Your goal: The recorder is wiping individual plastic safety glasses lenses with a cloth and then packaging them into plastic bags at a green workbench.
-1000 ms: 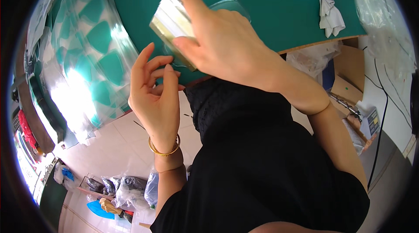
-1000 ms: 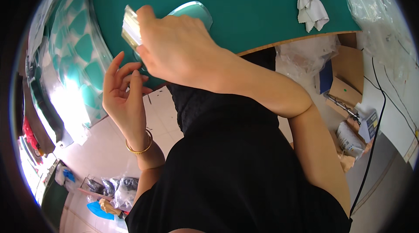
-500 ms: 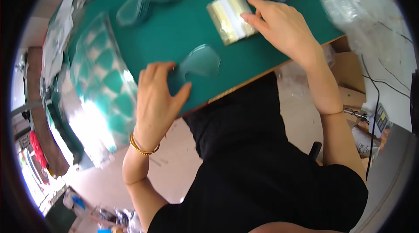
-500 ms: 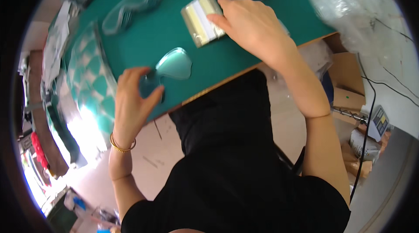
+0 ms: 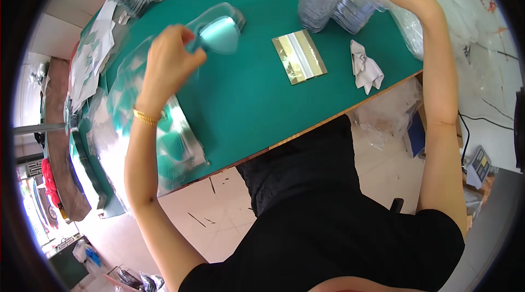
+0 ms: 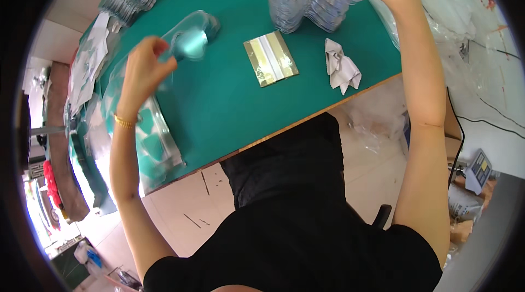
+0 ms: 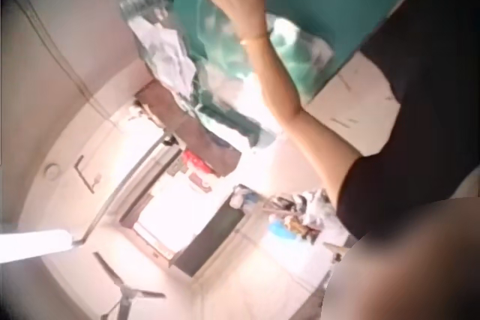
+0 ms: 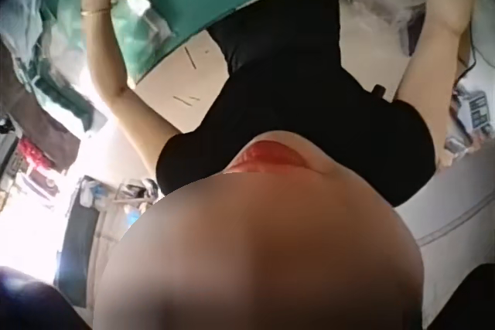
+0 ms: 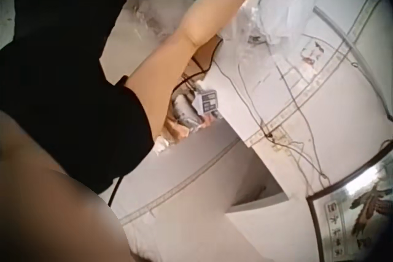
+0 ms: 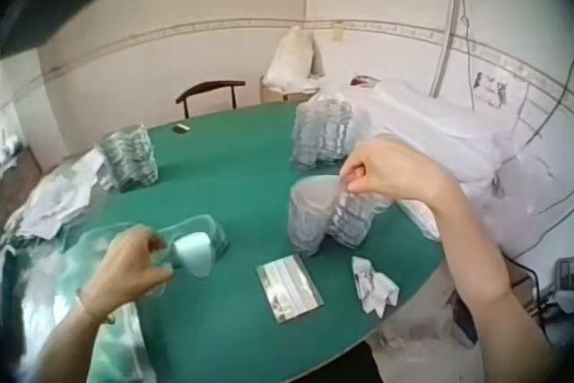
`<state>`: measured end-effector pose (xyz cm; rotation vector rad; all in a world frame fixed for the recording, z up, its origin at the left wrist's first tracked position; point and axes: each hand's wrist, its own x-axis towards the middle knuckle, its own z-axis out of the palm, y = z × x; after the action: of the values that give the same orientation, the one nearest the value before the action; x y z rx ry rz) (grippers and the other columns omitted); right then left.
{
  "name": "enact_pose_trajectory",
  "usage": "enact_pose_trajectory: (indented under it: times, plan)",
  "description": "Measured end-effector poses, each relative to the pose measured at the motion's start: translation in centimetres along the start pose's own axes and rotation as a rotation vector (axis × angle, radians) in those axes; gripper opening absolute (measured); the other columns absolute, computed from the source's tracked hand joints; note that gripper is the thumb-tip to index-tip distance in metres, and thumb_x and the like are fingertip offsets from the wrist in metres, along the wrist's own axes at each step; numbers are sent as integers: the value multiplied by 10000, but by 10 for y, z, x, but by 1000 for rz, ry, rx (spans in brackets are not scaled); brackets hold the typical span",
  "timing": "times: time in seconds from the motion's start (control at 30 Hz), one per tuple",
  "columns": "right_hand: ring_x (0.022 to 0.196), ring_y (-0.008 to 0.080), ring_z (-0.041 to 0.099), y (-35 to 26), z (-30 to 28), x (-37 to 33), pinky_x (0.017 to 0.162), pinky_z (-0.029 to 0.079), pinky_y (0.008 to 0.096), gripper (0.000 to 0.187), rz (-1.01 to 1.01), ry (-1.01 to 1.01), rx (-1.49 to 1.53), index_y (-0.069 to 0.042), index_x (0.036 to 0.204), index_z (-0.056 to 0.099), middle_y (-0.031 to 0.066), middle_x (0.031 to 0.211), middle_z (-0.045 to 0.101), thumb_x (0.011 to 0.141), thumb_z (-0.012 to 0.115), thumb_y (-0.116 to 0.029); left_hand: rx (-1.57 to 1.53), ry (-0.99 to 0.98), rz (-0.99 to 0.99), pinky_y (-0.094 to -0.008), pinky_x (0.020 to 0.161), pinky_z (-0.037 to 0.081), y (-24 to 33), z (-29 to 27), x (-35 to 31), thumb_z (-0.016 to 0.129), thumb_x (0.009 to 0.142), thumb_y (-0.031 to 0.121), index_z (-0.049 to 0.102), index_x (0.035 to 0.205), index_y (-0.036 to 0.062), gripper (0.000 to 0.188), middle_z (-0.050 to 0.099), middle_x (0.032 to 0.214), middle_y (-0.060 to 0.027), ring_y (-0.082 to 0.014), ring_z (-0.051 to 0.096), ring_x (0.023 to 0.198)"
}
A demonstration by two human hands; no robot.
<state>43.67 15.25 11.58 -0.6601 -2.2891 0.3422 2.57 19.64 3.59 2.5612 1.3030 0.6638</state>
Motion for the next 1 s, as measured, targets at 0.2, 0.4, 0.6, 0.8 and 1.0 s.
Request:
enact_pose_trajectory:
  times: [0.2, 0.4, 0.6, 0.8, 1.0]
  plan:
    - [672, 157, 605, -65, 46, 16, 635, 477, 291, 192, 494, -23, -596, -34, 975, 700, 65, 769, 630, 858, 688, -185, 42, -111, -49, -379, 853, 512, -40, 4, 49, 691, 736, 207, 658, 1038, -56, 402, 688, 999, -196, -321, 658, 950]
    - [890, 299, 633, -91, 211, 8, 753, 533, 420, 179, 389, -367, -236, -9, 935, 680, 118, 908, 623, 775, 685, -90, 23, 172, 95, -378, 829, 517, -5, -3, 8, 647, 831, 116, 651, 1132, 11, 319, 643, 1163, -139, -283, 638, 986]
    - [749, 217, 671, -85, 185, -35, 660, 520, 307, 111, 554, 251, -193, -29, 944, 704, 84, 870, 692, 857, 715, -97, -192, 117, -153, -289, 738, 493, 51, -8, -98, 651, 838, -53, 665, 1104, 12, 274, 654, 1039, -94, -174, 616, 863]
    - [690, 171, 565, -71, 135, -104, 669, 477, 292, 216, 948, 284, -831, -51, 923, 705, 65, 880, 689, 839, 751, -244, -385, 50, -278, -293, 677, 505, 93, 10, -155, 665, 790, -121, 685, 1014, -12, 250, 668, 1003, -118, -199, 630, 833]
    - [693, 82, 544, -74, 110, -133, 693, 440, 227, 219, 1177, 521, -180, -21, 930, 681, -22, 783, 642, 907, 710, -236, -952, 13, -69, -320, 904, 511, 153, 60, -133, 667, 798, -103, 660, 1110, -18, 324, 637, 1185, -163, -265, 638, 1082]
